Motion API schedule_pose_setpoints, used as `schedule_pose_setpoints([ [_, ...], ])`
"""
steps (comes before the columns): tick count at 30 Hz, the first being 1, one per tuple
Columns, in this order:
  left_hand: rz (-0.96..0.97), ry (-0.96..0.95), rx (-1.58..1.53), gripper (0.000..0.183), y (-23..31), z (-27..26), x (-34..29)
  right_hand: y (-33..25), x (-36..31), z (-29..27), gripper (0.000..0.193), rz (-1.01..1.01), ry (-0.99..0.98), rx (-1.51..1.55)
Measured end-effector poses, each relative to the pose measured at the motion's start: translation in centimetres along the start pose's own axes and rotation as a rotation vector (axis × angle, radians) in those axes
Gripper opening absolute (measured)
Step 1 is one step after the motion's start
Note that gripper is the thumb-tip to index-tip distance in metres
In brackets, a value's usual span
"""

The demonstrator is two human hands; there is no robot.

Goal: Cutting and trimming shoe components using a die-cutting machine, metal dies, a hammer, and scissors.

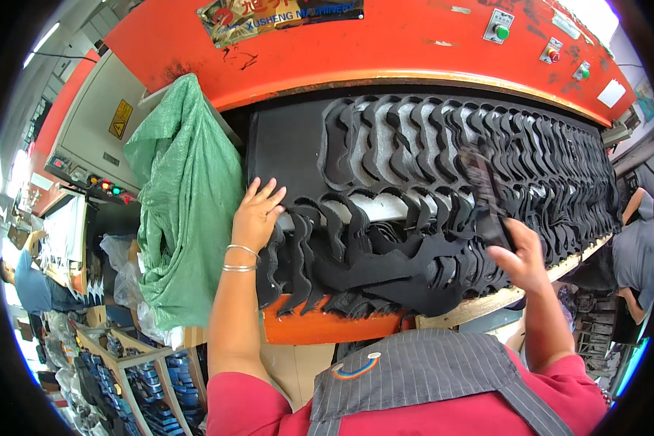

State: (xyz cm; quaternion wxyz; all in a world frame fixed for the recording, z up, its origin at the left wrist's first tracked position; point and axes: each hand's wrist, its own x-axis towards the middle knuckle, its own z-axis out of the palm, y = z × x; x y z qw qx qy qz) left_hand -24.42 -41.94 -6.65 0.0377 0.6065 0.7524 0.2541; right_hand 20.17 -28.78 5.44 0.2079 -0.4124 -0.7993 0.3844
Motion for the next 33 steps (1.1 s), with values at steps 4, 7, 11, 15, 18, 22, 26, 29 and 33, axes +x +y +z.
schedule_pose_setpoints([
  [4,0.015,0.031,-0.027,0.036,0.1,0.6,0.0,-4.8,7.2,9.3,0.046,-0.313,-0.143,-0.065],
  [7,0.029,0.039,-0.034,0.036,1.0,1.1,0.7,-6.0,12.6,17.8,0.047,-0.473,0.002,-0.117],
  [11,0.005,0.066,-0.041,0.034,0.4,1.2,0.0,-7.2,17.1,23.1,0.045,-0.387,0.015,-0.175],
  [15,-0.002,0.037,-0.062,0.033,0.8,0.5,0.1,-6.5,17.5,25.4,0.047,-0.329,-0.015,-0.292],
  [18,-0.059,-0.155,0.068,0.038,1.6,-1.1,0.9,-4.7,17.0,23.9,0.058,-0.406,-0.02,-0.284],
  [22,-0.011,-0.044,-0.06,0.055,2.9,-1.0,2.3,-2.7,15.9,22.3,0.07,-0.445,-0.09,-0.034],
  [26,-0.124,-0.111,-0.269,0.063,3.0,1.4,4.0,-1.7,17.0,22.6,0.066,-0.519,-0.033,0.057],
  [29,-0.08,-0.045,-0.339,0.069,2.1,2.9,3.4,-1.5,17.0,22.9,0.053,-0.535,-0.048,0.043],
  [33,-0.055,-0.057,-0.332,0.071,2.7,2.8,3.7,-0.5,17.5,23.2,0.044,-0.537,0.012,0.053],
])
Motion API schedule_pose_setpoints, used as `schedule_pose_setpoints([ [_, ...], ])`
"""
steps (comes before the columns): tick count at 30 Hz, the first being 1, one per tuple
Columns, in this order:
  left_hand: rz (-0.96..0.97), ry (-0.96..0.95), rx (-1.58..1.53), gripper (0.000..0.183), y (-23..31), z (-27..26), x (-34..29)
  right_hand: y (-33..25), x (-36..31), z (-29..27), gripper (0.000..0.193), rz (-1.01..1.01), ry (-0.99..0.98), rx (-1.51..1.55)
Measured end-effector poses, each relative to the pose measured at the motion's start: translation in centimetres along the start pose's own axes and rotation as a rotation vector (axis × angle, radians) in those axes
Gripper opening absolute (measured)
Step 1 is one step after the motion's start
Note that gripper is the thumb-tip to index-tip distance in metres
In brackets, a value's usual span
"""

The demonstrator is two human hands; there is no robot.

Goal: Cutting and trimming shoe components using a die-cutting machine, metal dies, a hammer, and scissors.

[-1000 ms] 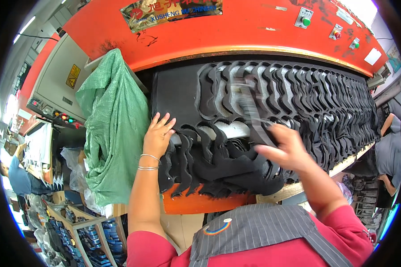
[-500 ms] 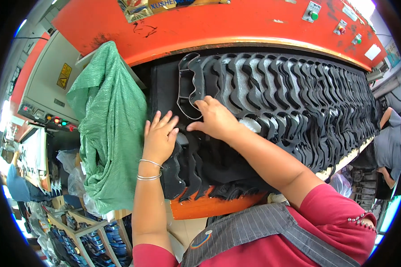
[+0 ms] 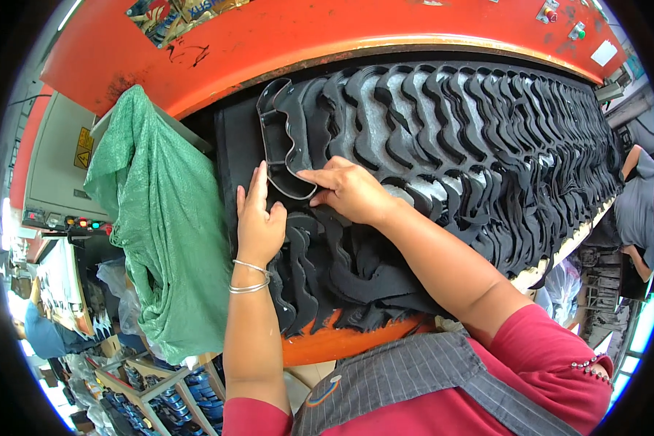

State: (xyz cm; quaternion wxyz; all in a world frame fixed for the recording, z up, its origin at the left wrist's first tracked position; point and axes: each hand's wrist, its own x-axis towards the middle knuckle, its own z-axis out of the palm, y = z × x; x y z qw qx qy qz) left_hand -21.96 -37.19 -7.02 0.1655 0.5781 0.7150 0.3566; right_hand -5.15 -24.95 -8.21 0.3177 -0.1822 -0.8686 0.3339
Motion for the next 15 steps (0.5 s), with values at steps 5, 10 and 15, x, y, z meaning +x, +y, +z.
schedule_pose_setpoints([
  [5,-0.027,-0.036,-0.023,0.074,0.4,-0.3,-0.1,0.0,-0.5,0.4,0.041,-0.014,0.055,0.026],
  [10,-0.054,-0.063,0.014,0.075,1.0,-0.7,-0.1,-0.2,-0.4,0.3,0.045,-0.051,0.051,0.016],
  [15,-0.067,-0.085,0.036,0.075,1.3,-1.3,0.0,-0.2,-0.4,0.4,0.045,-0.076,0.052,0.008],
])
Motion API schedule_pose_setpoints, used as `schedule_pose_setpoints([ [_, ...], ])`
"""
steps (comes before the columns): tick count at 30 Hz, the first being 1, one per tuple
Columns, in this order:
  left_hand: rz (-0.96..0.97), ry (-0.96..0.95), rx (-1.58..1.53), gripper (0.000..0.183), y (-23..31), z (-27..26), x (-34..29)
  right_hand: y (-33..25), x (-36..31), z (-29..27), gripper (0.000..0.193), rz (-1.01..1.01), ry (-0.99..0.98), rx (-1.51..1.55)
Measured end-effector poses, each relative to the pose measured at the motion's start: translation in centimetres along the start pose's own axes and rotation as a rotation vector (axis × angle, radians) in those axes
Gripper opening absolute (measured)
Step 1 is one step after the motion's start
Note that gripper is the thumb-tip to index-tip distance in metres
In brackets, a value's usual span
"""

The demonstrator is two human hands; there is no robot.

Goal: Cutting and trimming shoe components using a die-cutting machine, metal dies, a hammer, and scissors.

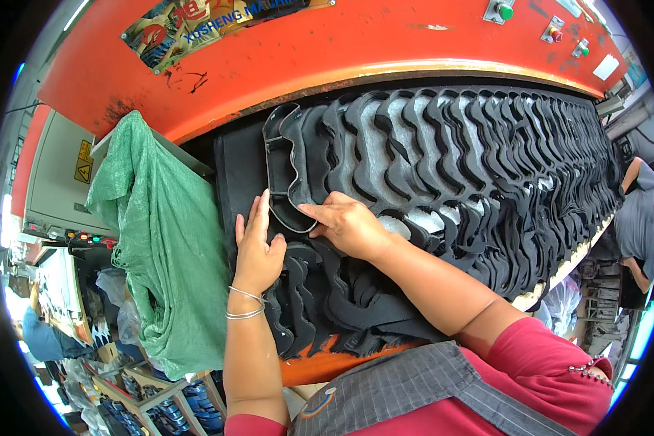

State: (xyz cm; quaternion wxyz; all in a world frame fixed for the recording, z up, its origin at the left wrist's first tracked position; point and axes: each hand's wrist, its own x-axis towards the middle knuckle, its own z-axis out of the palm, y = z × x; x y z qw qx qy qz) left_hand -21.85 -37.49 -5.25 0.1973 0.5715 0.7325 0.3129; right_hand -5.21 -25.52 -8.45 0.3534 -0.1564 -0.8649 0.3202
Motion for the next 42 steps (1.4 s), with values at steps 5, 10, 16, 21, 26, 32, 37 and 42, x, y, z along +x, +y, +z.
schedule_pose_setpoints([
  [5,-0.034,-0.054,0.034,0.076,-0.2,-0.3,0.6,0.2,-0.2,0.3,0.045,0.033,0.004,0.015],
  [10,-0.064,-0.081,-0.077,0.077,-1.2,-0.4,2.9,-0.3,2.6,-1.6,0.06,0.148,-0.114,0.047],
  [16,0.007,0.45,-0.167,0.053,2.8,-1.0,4.5,-3.6,3.3,-20.2,0.069,0.236,0.228,0.181],
  [21,0.184,0.085,-0.176,0.031,16.1,8.8,10.3,7.7,-4.1,-32.2,0.056,0.158,0.543,0.021],
  [26,0.603,-0.091,-0.384,0.026,28.2,18.1,23.2,24.4,-0.3,-52.8,0.049,0.173,1.122,-0.051],
  [32,0.693,0.127,-0.073,0.032,38.3,17.9,30.6,36.1,-2.3,-74.7,0.091,0.625,1.346,-0.742],
  [37,0.524,0.071,-0.008,0.029,35.4,17.0,29.6,32.6,-1.5,-67.7,0.085,0.43,1.128,0.039],
  [42,0.328,0.454,0.07,0.029,24.7,11.5,13.8,24.8,-10.4,-59.4,0.053,0.293,0.693,-0.286],
])
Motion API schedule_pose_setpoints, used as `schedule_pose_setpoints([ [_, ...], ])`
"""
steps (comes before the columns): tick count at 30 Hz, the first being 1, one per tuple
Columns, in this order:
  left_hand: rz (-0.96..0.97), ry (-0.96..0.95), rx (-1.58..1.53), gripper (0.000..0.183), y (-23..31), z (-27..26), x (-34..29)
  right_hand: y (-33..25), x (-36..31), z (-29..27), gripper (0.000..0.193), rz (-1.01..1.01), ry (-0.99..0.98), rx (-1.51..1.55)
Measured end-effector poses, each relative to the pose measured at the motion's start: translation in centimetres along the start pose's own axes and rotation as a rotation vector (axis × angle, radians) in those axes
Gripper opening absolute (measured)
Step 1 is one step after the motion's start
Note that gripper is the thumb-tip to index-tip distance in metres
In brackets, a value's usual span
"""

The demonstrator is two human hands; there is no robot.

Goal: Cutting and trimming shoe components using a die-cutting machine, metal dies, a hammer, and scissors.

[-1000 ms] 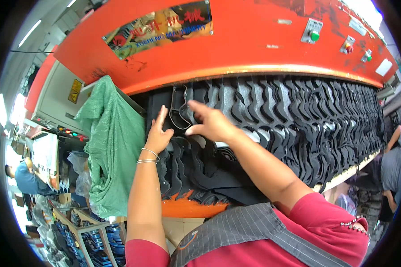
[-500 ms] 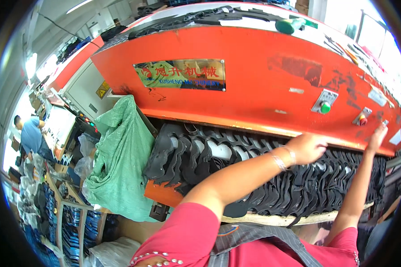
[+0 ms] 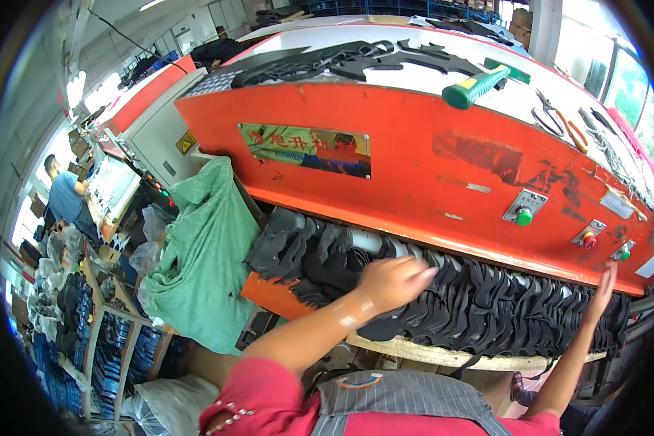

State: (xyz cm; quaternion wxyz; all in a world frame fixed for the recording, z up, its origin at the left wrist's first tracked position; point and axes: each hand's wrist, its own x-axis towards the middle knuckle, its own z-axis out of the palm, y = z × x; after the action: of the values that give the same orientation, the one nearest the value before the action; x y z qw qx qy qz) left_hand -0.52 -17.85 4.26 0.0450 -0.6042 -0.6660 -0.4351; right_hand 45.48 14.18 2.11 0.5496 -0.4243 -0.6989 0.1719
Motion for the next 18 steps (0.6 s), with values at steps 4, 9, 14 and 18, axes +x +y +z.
schedule_pose_setpoints([
  [4,-0.172,-0.243,0.036,0.021,-2.3,-3.8,-11.0,-14.1,-12.5,7.5,0.027,0.064,-0.535,0.003],
  [9,-0.124,-0.238,0.07,0.02,-0.7,-1.8,-13.3,-24.7,-22.2,17.9,0.047,-0.487,-1.103,-0.016],
  [14,-0.148,-0.227,0.12,0.017,-0.7,-0.8,-14.5,-26.3,-26.5,19.1,0.043,-0.452,-1.065,-0.318],
  [18,-0.113,-0.196,0.094,0.02,-0.9,-0.9,-16.4,-26.9,-28.5,18.5,0.039,-0.404,-0.993,-0.324],
])
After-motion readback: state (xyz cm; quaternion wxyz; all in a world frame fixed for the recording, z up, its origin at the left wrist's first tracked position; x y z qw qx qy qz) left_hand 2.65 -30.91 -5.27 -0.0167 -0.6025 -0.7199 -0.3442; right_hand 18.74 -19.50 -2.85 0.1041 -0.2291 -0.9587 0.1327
